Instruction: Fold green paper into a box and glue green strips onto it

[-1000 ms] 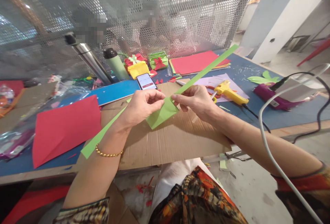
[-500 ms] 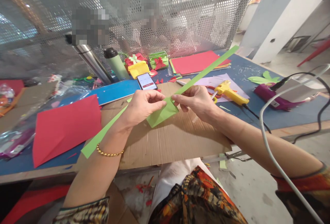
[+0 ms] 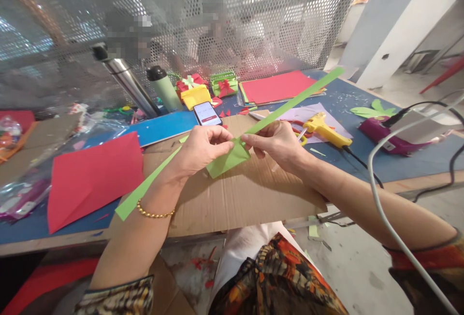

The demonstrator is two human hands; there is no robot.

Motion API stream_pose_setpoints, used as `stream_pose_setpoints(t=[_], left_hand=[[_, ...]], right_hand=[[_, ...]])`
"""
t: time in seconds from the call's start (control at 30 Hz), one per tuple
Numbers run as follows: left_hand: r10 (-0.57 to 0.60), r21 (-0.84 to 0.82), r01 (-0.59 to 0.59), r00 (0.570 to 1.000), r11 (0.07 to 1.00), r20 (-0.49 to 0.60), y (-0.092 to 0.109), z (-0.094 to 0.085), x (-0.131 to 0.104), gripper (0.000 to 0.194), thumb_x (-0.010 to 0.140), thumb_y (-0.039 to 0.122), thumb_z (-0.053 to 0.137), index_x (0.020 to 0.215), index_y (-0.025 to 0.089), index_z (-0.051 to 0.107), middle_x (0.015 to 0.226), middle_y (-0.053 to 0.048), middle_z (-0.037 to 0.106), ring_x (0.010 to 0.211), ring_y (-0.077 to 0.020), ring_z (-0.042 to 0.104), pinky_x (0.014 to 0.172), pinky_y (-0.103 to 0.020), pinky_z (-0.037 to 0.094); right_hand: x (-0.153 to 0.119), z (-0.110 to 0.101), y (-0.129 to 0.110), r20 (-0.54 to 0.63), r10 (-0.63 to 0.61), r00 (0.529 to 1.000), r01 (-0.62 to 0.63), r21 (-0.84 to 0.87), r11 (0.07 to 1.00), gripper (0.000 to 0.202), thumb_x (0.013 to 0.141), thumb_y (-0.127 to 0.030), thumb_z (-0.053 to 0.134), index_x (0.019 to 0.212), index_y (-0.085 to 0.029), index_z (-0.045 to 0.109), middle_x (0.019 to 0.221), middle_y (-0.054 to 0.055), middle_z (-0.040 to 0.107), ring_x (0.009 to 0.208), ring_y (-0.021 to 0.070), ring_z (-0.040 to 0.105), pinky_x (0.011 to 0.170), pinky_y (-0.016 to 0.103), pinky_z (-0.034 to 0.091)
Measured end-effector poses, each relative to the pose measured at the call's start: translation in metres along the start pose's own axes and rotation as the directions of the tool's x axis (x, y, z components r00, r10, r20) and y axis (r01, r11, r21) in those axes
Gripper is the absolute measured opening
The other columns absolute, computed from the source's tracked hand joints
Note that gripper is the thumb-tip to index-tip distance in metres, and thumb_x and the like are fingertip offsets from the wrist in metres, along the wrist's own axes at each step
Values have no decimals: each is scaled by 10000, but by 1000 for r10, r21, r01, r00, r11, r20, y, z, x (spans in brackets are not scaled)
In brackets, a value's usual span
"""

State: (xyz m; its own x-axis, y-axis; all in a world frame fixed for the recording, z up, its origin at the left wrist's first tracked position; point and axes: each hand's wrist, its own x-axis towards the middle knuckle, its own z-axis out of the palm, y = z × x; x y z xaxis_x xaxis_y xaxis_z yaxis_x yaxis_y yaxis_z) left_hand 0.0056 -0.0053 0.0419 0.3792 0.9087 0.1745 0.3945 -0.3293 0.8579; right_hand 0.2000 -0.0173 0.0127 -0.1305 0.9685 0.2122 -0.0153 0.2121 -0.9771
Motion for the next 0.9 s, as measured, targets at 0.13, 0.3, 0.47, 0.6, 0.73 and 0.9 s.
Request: stream_pose_setpoints(t=[0.13, 0.3, 0.47, 0.6, 0.73, 0.9], left_hand=[[1, 8, -1, 1000, 1000, -12, 0, 0, -1, 212, 720, 359, 755, 736, 149, 733, 675, -19, 657, 601, -117, 534, 548, -243, 392], [20, 7, -20, 1000, 1000, -8, -2, 1, 0, 204, 721, 351, 747, 765, 152, 738, 695, -15, 657, 627, -120, 540, 577, -246, 408], [5, 7, -5, 1000, 1000, 6, -5, 1, 1, 253, 736, 401, 756, 763, 150, 737, 687, -17, 649, 624, -123, 532, 580, -257, 395], [3, 14, -3, 1000, 1000, 5, -5, 1, 2, 256, 747, 406, 765, 735, 154, 724, 668, -20, 644, 619, -127, 528, 569, -260, 381], [2, 21, -2, 1000, 1000, 12, -5, 0, 2, 246, 755, 394, 767, 726, 153, 725, 675, -26, 654, 625, -130, 531, 577, -263, 383], [0, 39, -1, 999, 999, 32, -7, -1, 1, 250, 766, 396, 765, 735, 151, 728, 693, -33, 672, 636, -133, 536, 585, -265, 375]], right_hand=[[0, 0, 0, 1, -10, 1000, 10, 6, 1000, 377, 649, -471, 878, 589, -149, 692, 532, 13, 645, 404, 64, 453, 397, 231, 342], [1, -1, 4, -10, -22, 1000, 22, -8, 1000, 342, 699, -438, 843, 592, -151, 691, 523, 15, 644, 401, 64, 455, 392, 227, 323], [1, -1, 4, -5, -26, 1000, 26, 23, 999, 356, 690, -446, 859, 595, -151, 685, 533, 7, 642, 396, 60, 456, 388, 225, 317], [-1, 1, 1, 17, -22, 1000, 21, 49, 999, 406, 645, -493, 901, 605, -154, 680, 557, 2, 649, 395, 56, 453, 383, 227, 327], [-1, 2, 1, 28, -21, 999, 20, 33, 999, 443, 640, -534, 901, 613, -147, 688, 544, 4, 634, 394, 57, 446, 384, 231, 322], [-1, 3, 4, 21, -12, 1000, 12, -8, 1000, 483, 643, -580, 882, 576, -145, 683, 466, -4, 586, 386, 63, 443, 387, 225, 305]])
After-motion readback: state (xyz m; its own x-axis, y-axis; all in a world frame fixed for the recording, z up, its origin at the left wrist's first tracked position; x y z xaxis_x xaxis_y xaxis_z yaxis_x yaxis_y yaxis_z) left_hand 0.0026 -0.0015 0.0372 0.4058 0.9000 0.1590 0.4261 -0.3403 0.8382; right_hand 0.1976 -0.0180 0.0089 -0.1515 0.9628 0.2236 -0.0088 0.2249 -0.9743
